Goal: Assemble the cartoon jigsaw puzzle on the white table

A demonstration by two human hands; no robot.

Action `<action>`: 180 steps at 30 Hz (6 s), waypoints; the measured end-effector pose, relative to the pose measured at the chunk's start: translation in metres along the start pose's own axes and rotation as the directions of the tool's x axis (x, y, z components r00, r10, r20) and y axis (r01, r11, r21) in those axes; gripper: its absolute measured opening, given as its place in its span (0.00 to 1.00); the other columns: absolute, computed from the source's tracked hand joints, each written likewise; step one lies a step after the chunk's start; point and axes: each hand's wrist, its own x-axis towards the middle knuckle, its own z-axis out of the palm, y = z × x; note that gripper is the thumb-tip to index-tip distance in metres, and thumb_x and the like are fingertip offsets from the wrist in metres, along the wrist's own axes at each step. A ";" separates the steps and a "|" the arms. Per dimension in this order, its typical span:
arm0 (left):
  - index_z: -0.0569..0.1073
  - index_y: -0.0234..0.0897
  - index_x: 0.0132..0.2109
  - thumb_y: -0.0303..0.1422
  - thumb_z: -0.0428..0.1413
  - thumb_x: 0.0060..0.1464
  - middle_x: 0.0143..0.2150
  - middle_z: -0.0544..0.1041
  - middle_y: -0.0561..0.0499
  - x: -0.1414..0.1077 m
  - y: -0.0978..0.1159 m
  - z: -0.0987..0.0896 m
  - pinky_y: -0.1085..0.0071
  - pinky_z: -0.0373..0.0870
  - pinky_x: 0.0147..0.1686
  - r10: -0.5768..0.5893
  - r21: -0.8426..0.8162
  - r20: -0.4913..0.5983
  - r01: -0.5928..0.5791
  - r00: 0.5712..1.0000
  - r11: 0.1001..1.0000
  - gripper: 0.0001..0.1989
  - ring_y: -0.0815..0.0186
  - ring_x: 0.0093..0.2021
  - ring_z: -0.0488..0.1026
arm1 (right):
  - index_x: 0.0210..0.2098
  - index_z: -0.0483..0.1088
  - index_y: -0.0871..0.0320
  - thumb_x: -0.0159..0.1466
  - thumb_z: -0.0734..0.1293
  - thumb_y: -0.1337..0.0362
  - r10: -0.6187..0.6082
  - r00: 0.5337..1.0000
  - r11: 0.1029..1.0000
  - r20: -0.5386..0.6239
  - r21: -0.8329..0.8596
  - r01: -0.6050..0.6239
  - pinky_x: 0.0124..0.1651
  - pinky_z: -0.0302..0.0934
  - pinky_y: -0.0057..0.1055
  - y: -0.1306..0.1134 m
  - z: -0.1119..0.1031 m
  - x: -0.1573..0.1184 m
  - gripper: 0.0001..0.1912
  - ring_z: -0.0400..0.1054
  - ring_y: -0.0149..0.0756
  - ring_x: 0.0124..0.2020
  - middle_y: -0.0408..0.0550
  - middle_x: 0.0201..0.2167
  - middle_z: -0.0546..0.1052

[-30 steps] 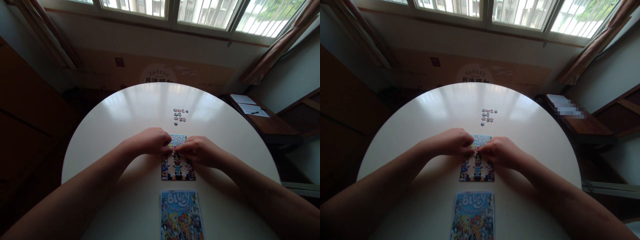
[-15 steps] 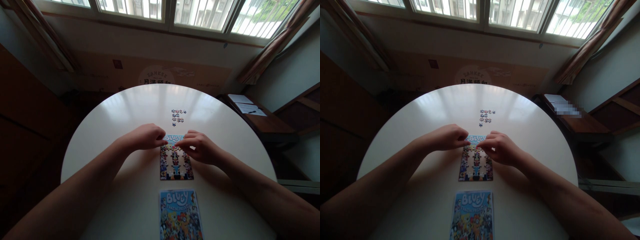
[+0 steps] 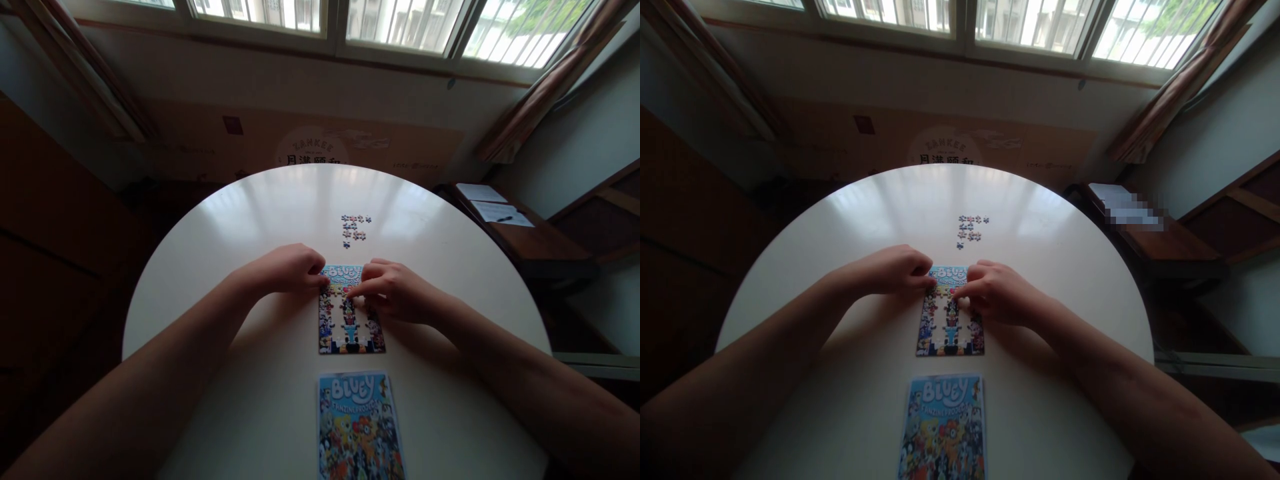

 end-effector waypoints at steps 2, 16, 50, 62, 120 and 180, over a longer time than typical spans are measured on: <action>0.68 0.38 0.26 0.43 0.56 0.57 0.23 0.70 0.53 0.001 -0.001 0.000 0.68 0.50 0.26 -0.012 -0.005 -0.001 0.012 1.000 1.000 0.16 0.70 0.23 0.58 | 0.48 0.80 0.48 0.64 0.66 0.71 0.018 0.999 1.000 0.032 -0.020 -0.017 0.37 0.58 0.32 -0.002 -0.001 0.000 0.17 0.65 0.35 0.35 0.46 0.33 0.76; 0.65 0.38 0.26 0.42 0.56 0.56 0.23 0.66 0.54 0.000 -0.007 -0.003 0.68 0.51 0.25 -0.042 -0.078 0.017 0.044 0.999 0.996 0.16 0.69 0.23 0.58 | 0.37 0.77 0.57 0.64 0.63 0.74 0.057 0.988 0.996 -0.142 0.070 -0.047 0.36 0.62 0.31 0.011 -0.011 -0.004 0.11 0.68 0.32 0.34 0.47 0.34 0.75; 0.61 0.39 0.25 0.41 0.60 0.47 0.22 0.60 0.56 0.002 -0.015 -0.003 0.67 0.47 0.27 0.000 -0.151 0.038 0.005 0.999 0.989 0.16 0.69 0.25 0.55 | 0.49 0.78 0.58 0.65 0.66 0.68 0.168 0.986 0.979 -0.020 0.123 -0.165 0.36 0.62 0.31 0.026 -0.016 -0.012 0.14 0.68 0.32 0.35 0.51 0.42 0.75; 0.58 0.39 0.25 0.43 0.58 0.52 0.23 0.59 0.56 -0.001 -0.017 -0.005 0.68 0.49 0.25 -0.026 -0.183 0.023 0.030 0.999 0.983 0.19 0.70 0.25 0.53 | 0.50 0.77 0.57 0.65 0.67 0.69 0.231 0.973 0.953 -0.014 0.204 -0.224 0.34 0.63 0.29 0.029 -0.012 -0.010 0.15 0.67 0.28 0.32 0.49 0.40 0.75; 0.58 0.38 0.23 0.39 0.58 0.51 0.21 0.57 0.58 0.007 -0.023 0.004 0.69 0.50 0.26 -0.108 -0.248 -0.158 0.066 0.982 0.966 0.18 0.71 0.25 0.52 | 0.39 0.78 0.55 0.65 0.68 0.67 -0.201 0.979 0.954 0.007 0.228 0.195 0.56 0.64 0.40 -0.029 -0.018 0.003 0.06 0.72 0.39 0.49 0.47 0.43 0.81; 0.60 0.39 0.24 0.41 0.58 0.50 0.22 0.60 0.56 0.012 -0.033 0.008 0.68 0.50 0.27 -0.091 -0.247 -0.154 0.051 0.984 0.968 0.17 0.69 0.25 0.55 | 0.57 0.75 0.52 0.72 0.59 0.62 0.381 0.900 0.924 -0.210 0.065 -0.376 0.59 0.63 0.46 0.060 0.021 0.030 0.18 0.69 0.45 0.54 0.52 0.51 0.78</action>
